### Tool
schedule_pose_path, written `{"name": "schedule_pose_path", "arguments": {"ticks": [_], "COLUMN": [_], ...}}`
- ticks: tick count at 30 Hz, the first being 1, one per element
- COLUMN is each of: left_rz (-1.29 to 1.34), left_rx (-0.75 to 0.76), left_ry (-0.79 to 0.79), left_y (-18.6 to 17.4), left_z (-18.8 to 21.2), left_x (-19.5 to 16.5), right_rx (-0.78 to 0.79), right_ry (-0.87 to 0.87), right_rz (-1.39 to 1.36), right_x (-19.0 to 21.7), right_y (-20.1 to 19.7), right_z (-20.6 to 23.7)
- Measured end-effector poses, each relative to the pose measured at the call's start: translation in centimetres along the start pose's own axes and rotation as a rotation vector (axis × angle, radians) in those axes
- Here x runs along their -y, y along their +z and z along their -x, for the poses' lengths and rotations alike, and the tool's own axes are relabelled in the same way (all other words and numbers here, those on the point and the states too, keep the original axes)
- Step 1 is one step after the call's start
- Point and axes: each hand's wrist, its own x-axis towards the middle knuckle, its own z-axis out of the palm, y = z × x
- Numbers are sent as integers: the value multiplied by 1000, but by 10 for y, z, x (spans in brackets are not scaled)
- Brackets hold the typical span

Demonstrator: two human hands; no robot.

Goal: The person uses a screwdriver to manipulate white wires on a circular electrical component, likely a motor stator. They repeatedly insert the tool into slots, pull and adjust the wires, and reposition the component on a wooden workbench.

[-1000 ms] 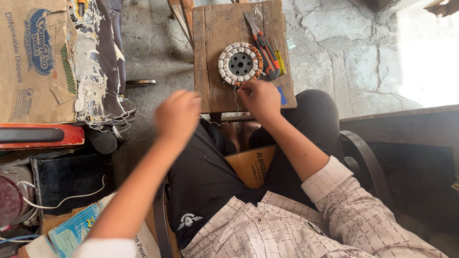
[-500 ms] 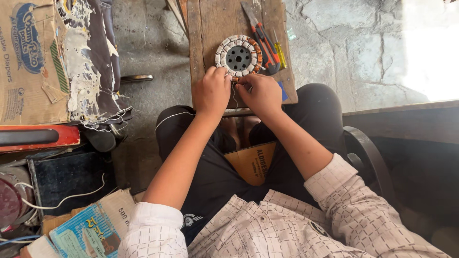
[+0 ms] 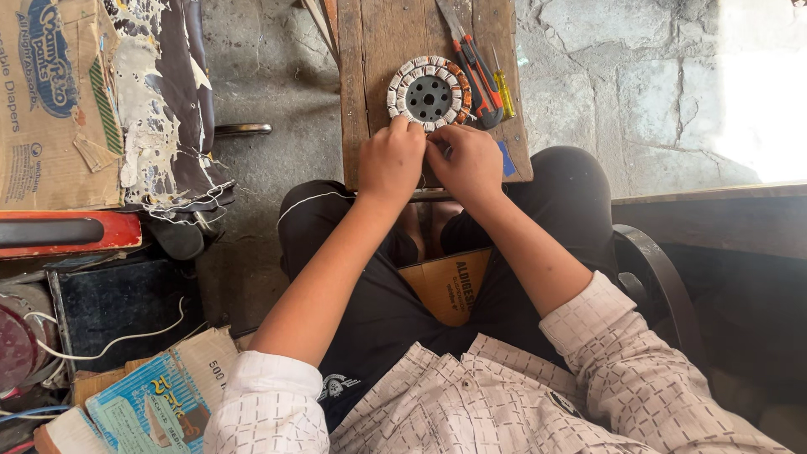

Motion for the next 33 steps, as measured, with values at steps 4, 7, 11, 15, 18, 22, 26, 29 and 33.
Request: {"name": "schedule_pose_path", "arguments": {"ticks": [4, 7, 11, 15, 18, 22, 26, 29, 33], "left_rz": [-88, -67, 108, 318, 471, 439, 523, 602, 743], "left_rx": [45, 49, 64, -34, -90, -132, -68, -4, 18], "left_ry": [-12, 38, 80, -95, -131, 19, -43, -77, -12], "left_y": [5, 4, -4, -13, -16, -11, -8, -8, -10], "left_z": [-5, -8, -2, 3, 3, 2, 0, 1, 2], "left_x": [-5, 3, 21, 37, 39, 28, 27, 30, 29], "right_rx": [-13, 1, 17, 14, 11, 0, 16, 0, 12], "right_ry": [-14, -2, 16, -9, -37, -86, -85, -103, -163], "right_rz": [10, 11, 18, 10, -18, 4, 28, 26, 74], "right_x": [-2, -2, 1, 4, 5, 6, 6, 6, 5], "right_y": [1, 0, -2, -5, -6, -6, -6, -6, -3], "right_z": [0, -1, -2, -3, -3, -4, -4, -4, -4]}}
